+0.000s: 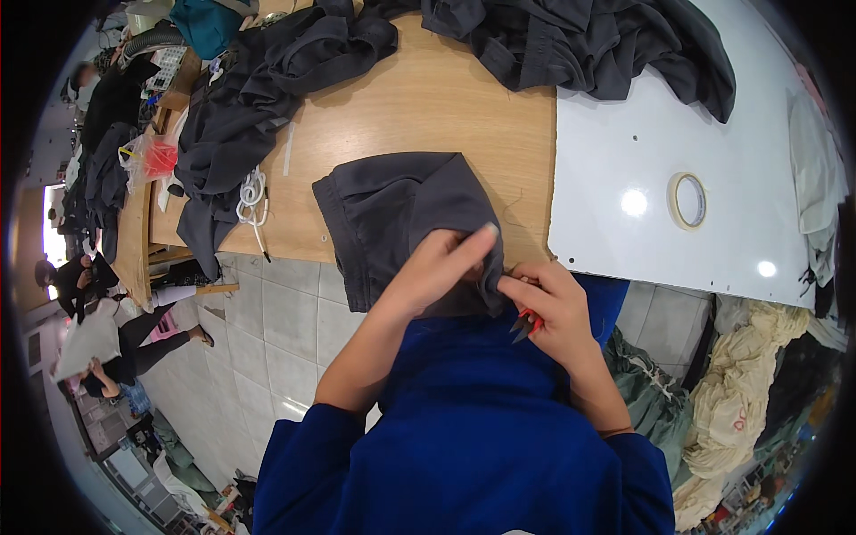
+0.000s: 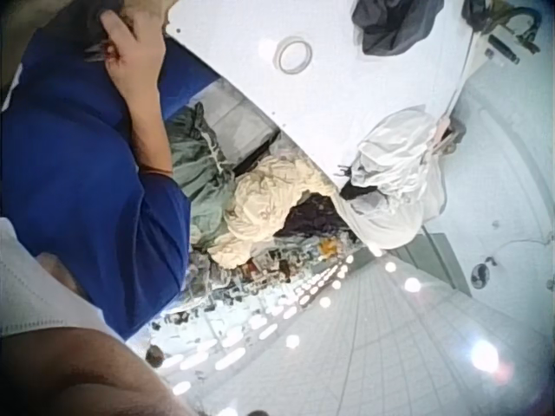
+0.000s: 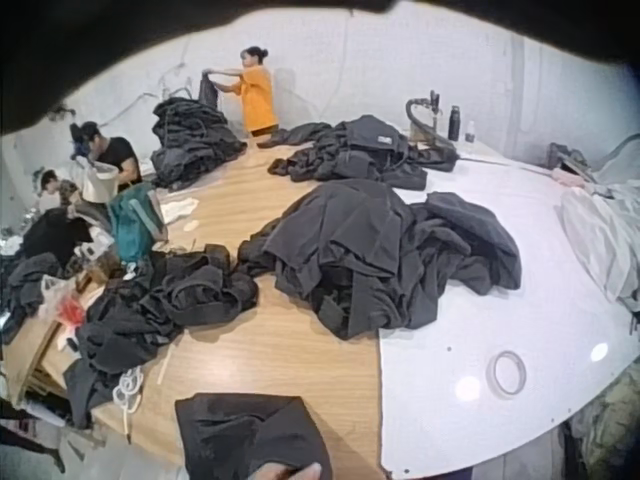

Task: The recorder inspects a pair of shorts, trims excess threads using thread snippers, and applies marking tape to the garment.

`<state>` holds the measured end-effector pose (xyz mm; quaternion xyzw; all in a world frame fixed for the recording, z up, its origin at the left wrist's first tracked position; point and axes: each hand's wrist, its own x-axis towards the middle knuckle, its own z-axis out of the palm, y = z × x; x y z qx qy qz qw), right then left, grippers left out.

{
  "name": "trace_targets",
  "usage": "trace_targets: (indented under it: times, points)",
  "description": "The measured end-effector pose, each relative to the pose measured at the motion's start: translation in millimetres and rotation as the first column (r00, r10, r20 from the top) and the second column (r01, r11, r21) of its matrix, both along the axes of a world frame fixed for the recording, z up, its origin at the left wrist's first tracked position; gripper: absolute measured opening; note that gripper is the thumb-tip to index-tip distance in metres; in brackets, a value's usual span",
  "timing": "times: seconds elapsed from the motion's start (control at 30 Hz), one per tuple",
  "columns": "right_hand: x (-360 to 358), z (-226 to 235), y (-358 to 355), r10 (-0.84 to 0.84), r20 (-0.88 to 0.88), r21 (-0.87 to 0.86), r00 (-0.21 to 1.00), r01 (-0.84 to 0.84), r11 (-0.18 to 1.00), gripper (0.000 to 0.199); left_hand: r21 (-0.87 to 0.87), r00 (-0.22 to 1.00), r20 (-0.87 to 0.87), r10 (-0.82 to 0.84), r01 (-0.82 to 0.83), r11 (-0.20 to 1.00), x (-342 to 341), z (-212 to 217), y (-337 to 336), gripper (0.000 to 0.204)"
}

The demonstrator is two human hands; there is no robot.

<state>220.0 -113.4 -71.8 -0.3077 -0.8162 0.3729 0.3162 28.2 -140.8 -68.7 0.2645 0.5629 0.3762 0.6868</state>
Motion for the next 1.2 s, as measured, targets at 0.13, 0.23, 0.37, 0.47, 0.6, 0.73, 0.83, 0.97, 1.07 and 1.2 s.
trace_targets:
  times: [0.13, 0.23, 0.37, 0.47, 0.6, 0.73, 0.83, 0.97, 1.07, 1.2]
  points:
    - [10, 9, 7, 0.062, 0.084, 0.136, 0.995, -0.073, 0.988, 0.039, 0.170, 0.992, -0.122, 0.026, -0.005, 0.985, -6, 5, 2, 0.021]
    - [18, 8, 9, -0.029, 0.103, 0.057, 0.994, 0.023, 0.998, 0.039, 0.084, 0.986, 0.093, 0.136, -0.144, 0.986, -12, 11, 0, 0.018]
    - [25, 15, 9, -0.195, 0.115, -0.367, 0.974, 0.224, 0.903, 0.043, 0.044, 0.885, 0.281, 0.370, -0.397, 0.917, -7, 13, -5, 0.020]
    - [24, 16, 7, -0.221, -0.035, -0.522, 0.975, 0.171, 0.836, 0.052, 0.075, 0.859, 0.300, 0.414, -0.454, 0.888, 2, 17, -7, 0.021]
    - [13, 19, 0, -0.310, -0.152, -0.486, 0.938, 0.202, 0.850, 0.047, 0.097, 0.857, 0.317, 0.408, -0.457, 0.884, 15, 22, -11, 0.022]
    - [0, 38, 9, -0.270, -0.127, -0.182, 0.954, 0.245, 0.952, 0.032, 0.179, 0.858, 0.299, 0.417, -0.480, 0.859, 19, 20, -14, 0.022]
    - [-1, 34, 10, -0.297, -0.121, -0.087, 0.947, 0.288, 0.954, 0.036, 0.265, 0.878, 0.247, 0.410, -0.468, 0.843, 22, 23, -16, 0.023]
    - [-4, 35, 10, -0.295, -0.116, -0.031, 0.949, 0.293, 0.956, 0.037, 0.321, 0.888, 0.195, 0.416, -0.458, 0.829, 25, 25, -16, 0.022]
    - [-4, 35, 10, -0.282, -0.102, -0.008, 0.954, 0.283, 0.959, 0.036, 0.434, 0.911, 0.155, 0.382, -0.410, 0.802, 26, 25, -17, 0.020]
    - [-4, 34, 11, -0.255, -0.069, 0.029, 0.965, 0.257, 0.966, 0.035, 0.461, 0.929, 0.112, 0.352, -0.362, 0.810, 25, 26, -18, 0.019]
